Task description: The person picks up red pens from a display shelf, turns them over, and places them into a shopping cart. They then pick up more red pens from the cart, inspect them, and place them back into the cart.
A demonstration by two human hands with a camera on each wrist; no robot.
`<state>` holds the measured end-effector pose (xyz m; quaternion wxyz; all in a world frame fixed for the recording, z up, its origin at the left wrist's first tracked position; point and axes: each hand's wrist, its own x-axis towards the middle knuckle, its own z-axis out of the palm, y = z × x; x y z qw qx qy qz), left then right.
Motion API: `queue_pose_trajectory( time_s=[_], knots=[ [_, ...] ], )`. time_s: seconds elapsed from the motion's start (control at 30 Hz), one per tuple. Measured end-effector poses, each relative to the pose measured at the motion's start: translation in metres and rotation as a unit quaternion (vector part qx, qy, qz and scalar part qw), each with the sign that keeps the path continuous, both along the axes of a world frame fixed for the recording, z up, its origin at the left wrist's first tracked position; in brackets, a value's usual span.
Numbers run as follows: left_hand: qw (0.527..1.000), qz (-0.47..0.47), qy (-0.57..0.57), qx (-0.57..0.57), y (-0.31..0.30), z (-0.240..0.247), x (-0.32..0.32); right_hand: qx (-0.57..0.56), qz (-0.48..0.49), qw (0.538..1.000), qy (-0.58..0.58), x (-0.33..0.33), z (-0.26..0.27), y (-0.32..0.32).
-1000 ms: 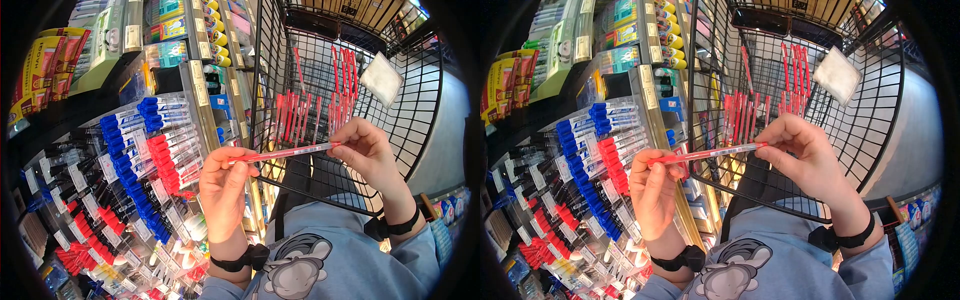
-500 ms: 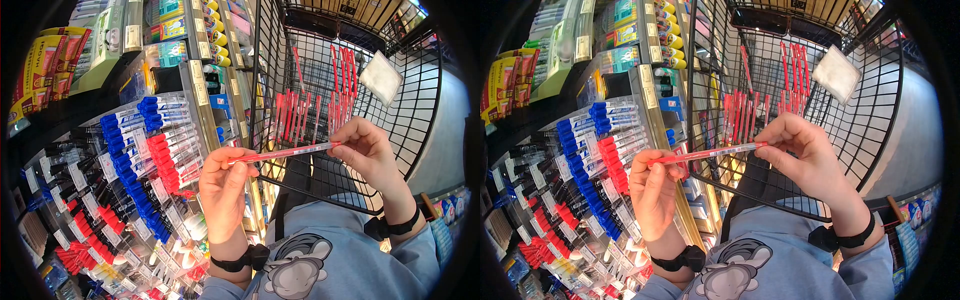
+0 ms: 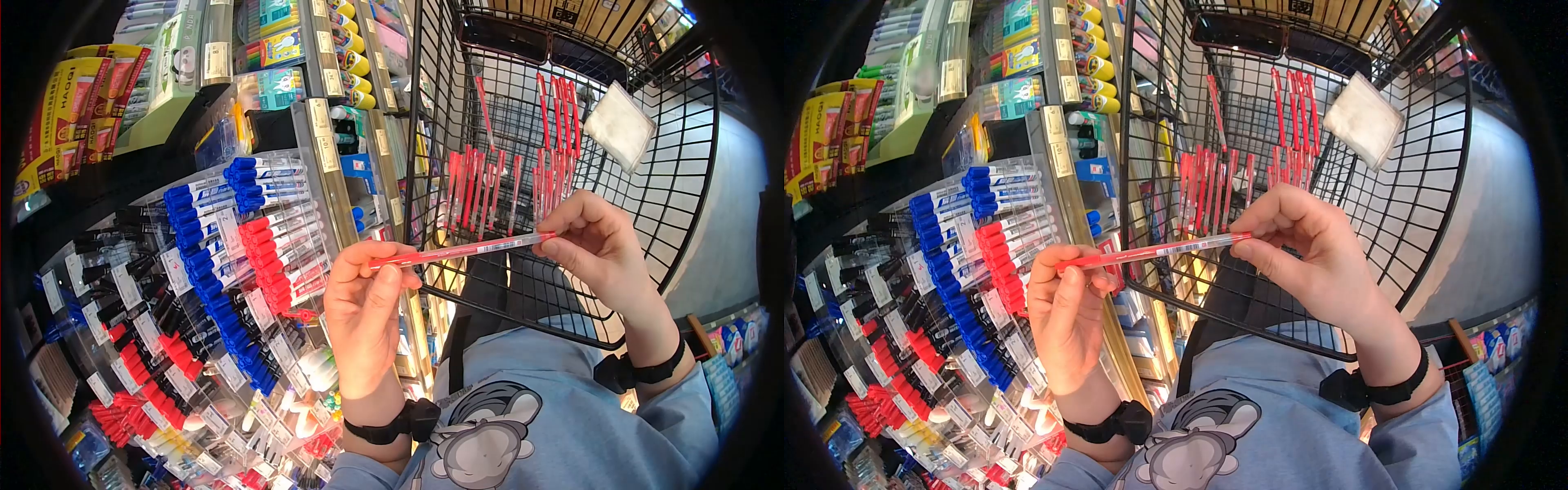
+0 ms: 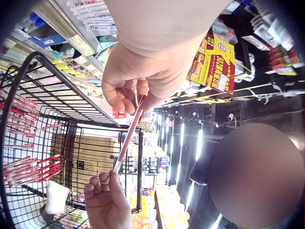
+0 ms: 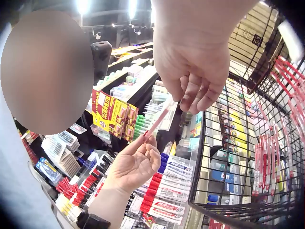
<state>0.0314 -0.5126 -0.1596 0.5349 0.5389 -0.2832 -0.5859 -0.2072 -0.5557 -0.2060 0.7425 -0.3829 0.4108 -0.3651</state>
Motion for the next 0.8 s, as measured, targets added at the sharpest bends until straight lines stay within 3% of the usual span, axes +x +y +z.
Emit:
queue_pose_trajectory(
  time_s=[0.47,0.6,0.8],
  knots=[
    [0.997,0.062,-0.048,0.001,0.018,0.004,-0.015,0.010,0.051,0.999,0.003,-0.007,0.009,-0.004],
    [0.990,0.047,-0.086,0.104,0.035,0.015,-0.015,0.024,0.069,0.997,0.015,-0.006,0.005,-0.003],
    [0.988,0.020,-0.117,0.095,0.087,0.009,-0.002,-0.015,0.105,0.993,0.051,0.014,0.019,0.008]
  ],
)
